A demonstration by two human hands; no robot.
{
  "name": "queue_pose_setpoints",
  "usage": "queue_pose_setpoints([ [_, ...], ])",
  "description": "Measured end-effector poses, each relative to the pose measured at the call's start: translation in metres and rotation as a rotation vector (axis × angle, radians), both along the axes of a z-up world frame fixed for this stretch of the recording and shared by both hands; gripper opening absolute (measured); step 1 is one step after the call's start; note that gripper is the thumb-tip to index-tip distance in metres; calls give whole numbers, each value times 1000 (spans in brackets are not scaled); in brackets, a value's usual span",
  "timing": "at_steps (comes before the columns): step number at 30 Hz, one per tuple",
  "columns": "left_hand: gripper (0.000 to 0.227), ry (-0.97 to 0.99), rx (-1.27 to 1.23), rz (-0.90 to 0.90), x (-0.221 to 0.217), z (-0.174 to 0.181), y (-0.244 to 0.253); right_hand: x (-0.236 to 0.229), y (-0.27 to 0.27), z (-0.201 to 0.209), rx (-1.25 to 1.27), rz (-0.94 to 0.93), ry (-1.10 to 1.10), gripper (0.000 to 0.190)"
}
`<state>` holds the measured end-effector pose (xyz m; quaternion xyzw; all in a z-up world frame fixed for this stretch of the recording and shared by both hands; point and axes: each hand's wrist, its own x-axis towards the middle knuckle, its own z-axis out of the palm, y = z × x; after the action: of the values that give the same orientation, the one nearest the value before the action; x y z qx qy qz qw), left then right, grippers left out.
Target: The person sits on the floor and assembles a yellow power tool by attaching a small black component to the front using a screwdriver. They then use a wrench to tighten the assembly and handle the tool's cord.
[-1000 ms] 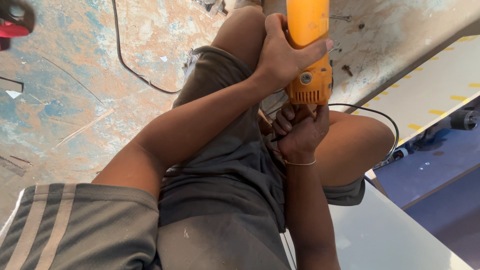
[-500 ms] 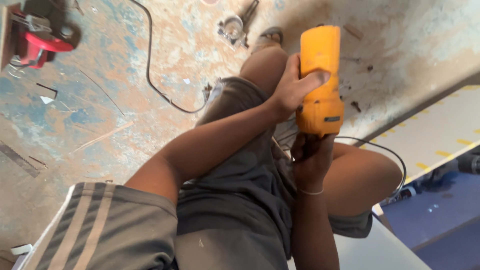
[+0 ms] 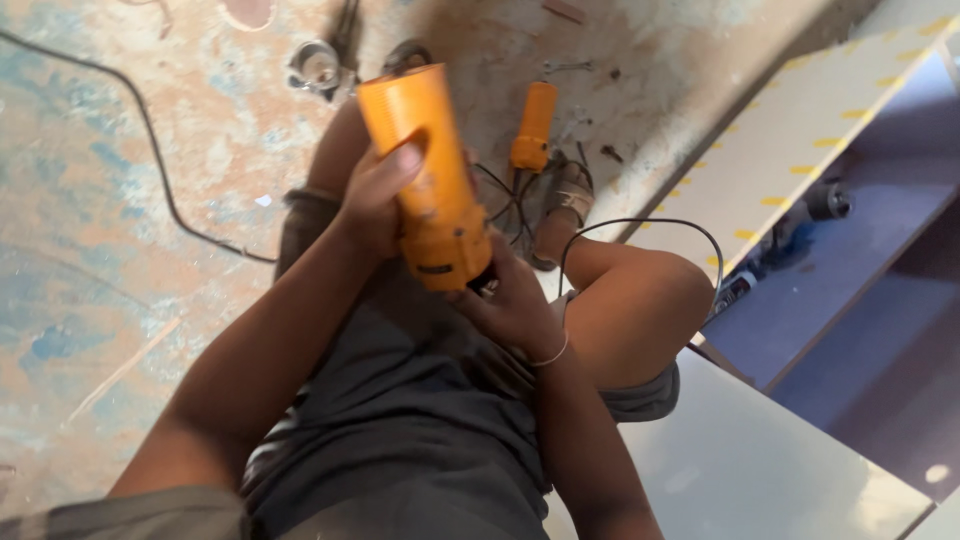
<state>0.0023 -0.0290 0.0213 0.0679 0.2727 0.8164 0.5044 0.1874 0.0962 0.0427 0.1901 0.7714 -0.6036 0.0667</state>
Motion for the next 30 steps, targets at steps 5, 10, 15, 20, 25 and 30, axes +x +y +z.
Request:
queue_pose_setpoints([
  [5,63,10,-172,42,1,5,7,-29,95,-36,172,362,-88,78],
  [10,64,-99,-200,13,-5,2,16,-43,204,-159,-486,-720,-75,37],
  [15,68,-175,-315,2,-17,11,21,-2,273,-303,1056,-475,-82,8],
  [20,73,-122,-617,33,-19,25,21,40,310,-389,-292,-1434,-694,15],
  [25,73,-91,-772,8,-21,30,43,39,333,-425,-503,-1666,-604,37],
  [30,73,-88,-854,-44,-34,37,62,23,357,-444,-480,-1695,-751,43],
])
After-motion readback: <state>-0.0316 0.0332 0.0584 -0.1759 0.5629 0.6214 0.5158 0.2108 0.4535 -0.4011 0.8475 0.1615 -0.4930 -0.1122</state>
